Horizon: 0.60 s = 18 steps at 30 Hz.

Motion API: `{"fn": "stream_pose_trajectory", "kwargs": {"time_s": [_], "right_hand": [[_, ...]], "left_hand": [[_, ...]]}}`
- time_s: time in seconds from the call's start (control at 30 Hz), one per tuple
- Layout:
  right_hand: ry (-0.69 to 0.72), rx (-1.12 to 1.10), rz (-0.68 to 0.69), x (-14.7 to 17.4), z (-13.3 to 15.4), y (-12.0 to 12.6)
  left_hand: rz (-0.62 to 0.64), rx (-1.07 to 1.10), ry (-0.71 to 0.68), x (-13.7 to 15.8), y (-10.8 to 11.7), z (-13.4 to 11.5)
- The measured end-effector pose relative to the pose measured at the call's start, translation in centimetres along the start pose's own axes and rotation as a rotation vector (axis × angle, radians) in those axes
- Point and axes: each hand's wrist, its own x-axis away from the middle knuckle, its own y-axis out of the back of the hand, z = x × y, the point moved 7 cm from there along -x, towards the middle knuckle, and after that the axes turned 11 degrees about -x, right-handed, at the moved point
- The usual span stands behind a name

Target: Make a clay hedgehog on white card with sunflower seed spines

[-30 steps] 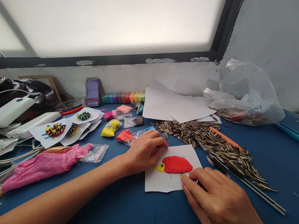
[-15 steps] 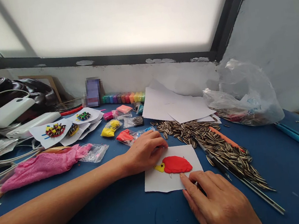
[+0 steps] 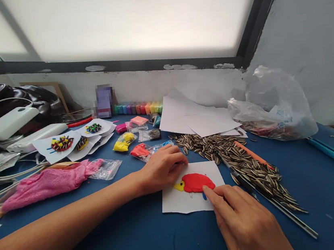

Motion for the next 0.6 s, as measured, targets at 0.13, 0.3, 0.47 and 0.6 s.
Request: {"fn": "stream_pose_trajectory", "kwargs": {"time_s": [0.13, 0.3, 0.47, 0.6], "right_hand": [[-0.023, -0.020, 0.043, -0.27, -0.12, -0.28], [-0.022, -0.031, 0.030, -0.36, -0.03, -0.02], [-0.006, -0.032, 0.024, -0.30, 0.02, 0.19], [0.003, -0.029, 0.041, -0.18, -0.05, 0.18]], "left_hand": [[-0.008, -0.001, -0.009, 0.00, 0.02, -0.05], [0.005, -0.005, -0.002, 0.01, 0.09, -0.10], [0.002, 0.005, -0.003, 0.02, 0.15, -0.16], [0.000, 0.000, -0.005, 0.07, 0.08, -0.15]]}}
